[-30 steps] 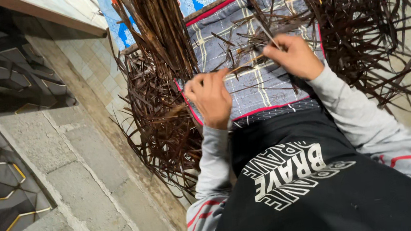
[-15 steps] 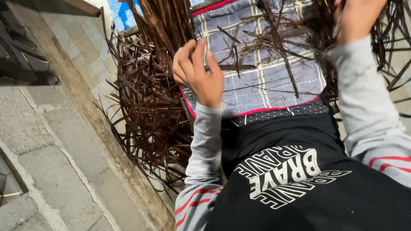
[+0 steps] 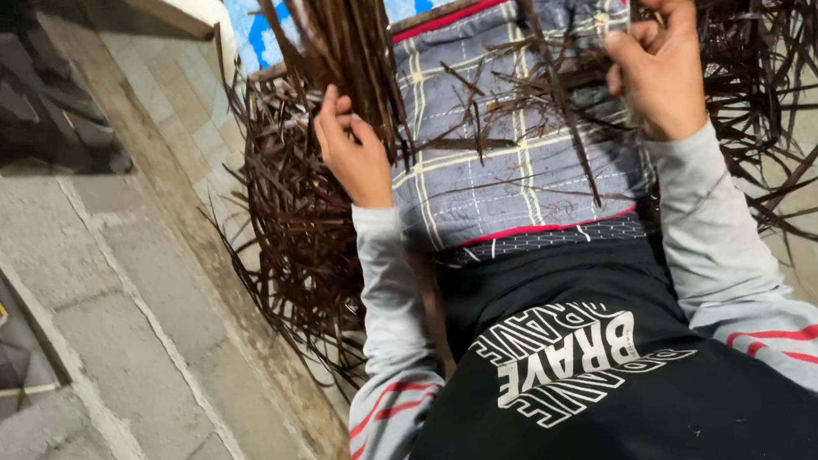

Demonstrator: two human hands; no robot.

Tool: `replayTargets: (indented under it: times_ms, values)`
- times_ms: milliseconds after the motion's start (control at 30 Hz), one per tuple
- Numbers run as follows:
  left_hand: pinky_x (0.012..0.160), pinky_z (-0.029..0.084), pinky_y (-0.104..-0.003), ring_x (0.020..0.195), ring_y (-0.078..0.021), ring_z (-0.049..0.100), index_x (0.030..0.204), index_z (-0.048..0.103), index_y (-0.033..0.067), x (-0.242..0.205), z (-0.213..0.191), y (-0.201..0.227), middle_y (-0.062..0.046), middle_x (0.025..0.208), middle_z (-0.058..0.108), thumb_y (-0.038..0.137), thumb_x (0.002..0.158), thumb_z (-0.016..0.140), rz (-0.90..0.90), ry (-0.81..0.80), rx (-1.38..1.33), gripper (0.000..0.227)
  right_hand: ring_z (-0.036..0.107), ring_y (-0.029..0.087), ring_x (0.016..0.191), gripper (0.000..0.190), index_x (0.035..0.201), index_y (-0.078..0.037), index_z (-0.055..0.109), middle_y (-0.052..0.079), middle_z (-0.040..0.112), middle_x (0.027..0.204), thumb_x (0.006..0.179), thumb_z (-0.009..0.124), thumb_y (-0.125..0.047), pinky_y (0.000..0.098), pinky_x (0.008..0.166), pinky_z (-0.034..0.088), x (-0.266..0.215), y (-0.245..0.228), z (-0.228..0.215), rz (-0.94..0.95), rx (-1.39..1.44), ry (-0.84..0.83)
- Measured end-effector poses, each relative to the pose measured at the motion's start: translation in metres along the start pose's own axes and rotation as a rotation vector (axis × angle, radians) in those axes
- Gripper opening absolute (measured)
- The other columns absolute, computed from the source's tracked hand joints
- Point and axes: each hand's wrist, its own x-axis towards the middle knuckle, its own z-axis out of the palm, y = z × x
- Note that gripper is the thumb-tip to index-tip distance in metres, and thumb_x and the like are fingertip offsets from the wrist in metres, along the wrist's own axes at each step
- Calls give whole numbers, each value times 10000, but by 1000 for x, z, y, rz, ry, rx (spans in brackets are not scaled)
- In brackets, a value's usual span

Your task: The person strips and trims long brown plant fibers using a knife by hand while working on their lap.

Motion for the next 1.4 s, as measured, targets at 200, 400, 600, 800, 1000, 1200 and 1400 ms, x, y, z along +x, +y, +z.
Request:
replayTargets:
  times_ms: [200,400,600,800,1000,1200,1400]
  values:
    - [873,605,-314,978,-183,704,1312,640,83,-15,16,26,-76,1132,736,-60,974,640,7,17,-85,367,665,196,599,253,1302,-33,261,157,725,1139,1176,471,-101,295,533,551,-56,-97,67,-86,-147,-191]
    - [1069,481,-412,1205,-260,659,1393,663,154,-16,19,21,-38,1280,686,141,1054,615,256,98,-15,342,646,187,573,162,949,-82,735,84,682,652,1076,646,-126,319,575,508,-74,19,93,-160,-196,-305]
    - [1032,508,-466,1114,-332,682,1368,647,204,0,1,-53,-88,1221,664,264,999,748,-54,120,168,387,612,320,1112,216,1225,-44,791,77,770,1084,1072,639,-28,428,1012,363,-52,15,75,-879,-468,-5]
    - [899,556,-456,937,-333,708,1480,555,100,-2,9,-61,-158,1152,685,126,922,797,-166,25,80,609,656,349,984,243,1264,-49,796,85,772,1038,1057,675,-11,436,877,451,-48,48,77,-834,-532,-145]
    - [1115,460,-467,1203,-322,664,1382,684,228,23,-2,-110,-94,1278,663,317,1016,724,-289,222,157,380,684,360,877,166,1214,-54,811,131,743,923,1064,745,-79,434,774,475,-47,47,72,-823,-686,-98]
    - [878,647,-387,1003,-328,791,1364,662,-7,55,7,-175,-260,1111,776,166,997,733,-447,-47,-217,412,704,408,867,209,1135,-58,773,163,711,848,1012,834,-216,472,809,518,-39,85,70,-679,-642,-232]
    - [512,580,-171,660,-122,710,1322,650,13,58,-27,-122,-138,899,783,64,997,709,-503,-94,-489,334,680,356,730,144,1111,-109,763,125,636,723,1033,814,-219,400,674,500,-42,75,61,-500,-479,-240]
